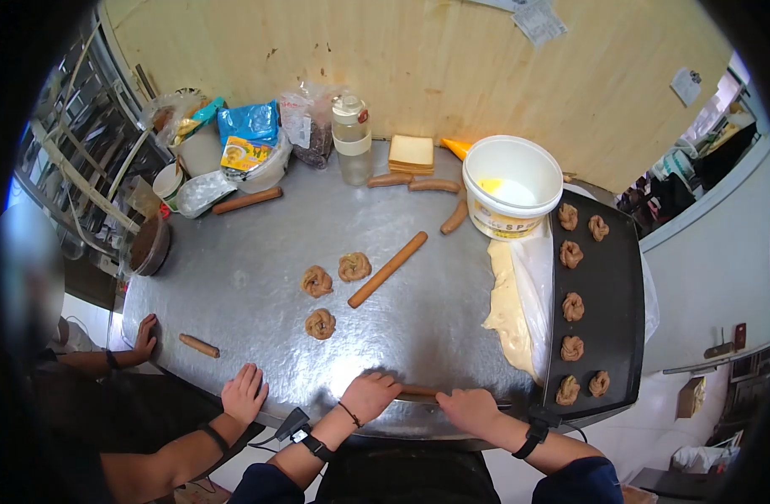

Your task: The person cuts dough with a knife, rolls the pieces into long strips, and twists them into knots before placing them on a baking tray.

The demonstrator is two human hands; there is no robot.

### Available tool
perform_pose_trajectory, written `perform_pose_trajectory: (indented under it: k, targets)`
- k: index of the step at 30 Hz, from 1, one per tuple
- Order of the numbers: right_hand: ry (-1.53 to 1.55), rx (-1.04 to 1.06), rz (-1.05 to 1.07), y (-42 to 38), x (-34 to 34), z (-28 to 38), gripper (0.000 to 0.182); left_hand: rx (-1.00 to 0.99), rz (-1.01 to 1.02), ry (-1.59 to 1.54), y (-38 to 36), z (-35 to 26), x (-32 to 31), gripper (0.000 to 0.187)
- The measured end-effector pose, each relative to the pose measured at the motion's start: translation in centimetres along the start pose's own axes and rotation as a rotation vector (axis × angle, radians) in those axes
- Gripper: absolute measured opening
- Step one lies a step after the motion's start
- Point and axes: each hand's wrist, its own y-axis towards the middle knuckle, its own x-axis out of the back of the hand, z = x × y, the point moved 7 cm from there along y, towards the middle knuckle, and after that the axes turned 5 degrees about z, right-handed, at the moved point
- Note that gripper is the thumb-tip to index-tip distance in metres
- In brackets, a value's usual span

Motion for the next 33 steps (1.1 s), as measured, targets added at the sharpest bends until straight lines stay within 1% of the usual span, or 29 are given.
perform_pose_trajectory:
  k: [5,7,11,14,17,22,24,25,26,28,30,31,32,33]
  targets:
    - [0.021,0.034,0.026,0.7,-1.3,-0.8,0.020,0.042,0.055,0.009,0.4,-0.1,0.1,0.012]
    - [0.034,0.038,0.035,0.9,-2.3,-1.2,0.022,0.052,0.146,0.047,0.8,0.0,-0.3,0.016]
    - [0.093,0.063,-0.001,1.0,-2.9,-1.5,0.023,0.057,0.164,0.035,0.9,0.0,-0.6,0.020]
    - [0.104,0.049,-0.002,0.9,-2.2,-1.5,0.023,0.052,0.137,0.050,1.0,0.3,-1.1,0.025]
    - [0.139,0.048,0.014,1.0,-2.2,-1.0,0.021,0.031,0.180,0.039,0.8,0.7,-1.2,0.033]
    - [0.151,0.026,0.025,0.0,-0.8,-1.0,0.017,0.020,0.138,0.064,0.8,0.0,-1.2,0.033]
    - [0.169,-0.037,0.093,-1.3,-0.7,-1.9,0.015,-0.026,0.050,-0.018,1.5,-1.2,-1.7,0.033]
    - [0.166,-0.041,0.086,-2.6,-0.3,-2.4,0.015,0.026,0.146,-0.029,2.6,-2.7,-1.4,0.031]
    - [0.138,-0.067,0.108,-4.2,-0.1,-3.4,0.014,-0.016,0.117,-0.052,3.7,-4.1,-2.1,0.027]
    - [0.065,-0.118,0.121,-7.5,0.3,-5.5,0.012,-0.058,0.069,-0.218,6.2,-6.8,-3.3,0.023]
    - [0.015,-0.142,0.109,-10.4,0.7,-6.6,0.012,-0.082,0.195,-0.240,8.7,-9.8,-4.6,0.021]
    - [-0.030,-0.209,0.098,-11.8,1.1,-7.2,0.011,-0.081,0.186,-0.240,9.7,-10.9,-5.7,0.021]
    - [-0.075,-0.277,0.083,-12.9,1.8,-7.6,0.010,-0.141,0.128,-0.321,10.6,-12.0,-7.1,0.023]
    - [-0.084,-0.278,0.076,-13.7,2.7,-7.6,0.010,-0.204,0.069,-0.400,11.2,-12.6,-7.5,0.026]
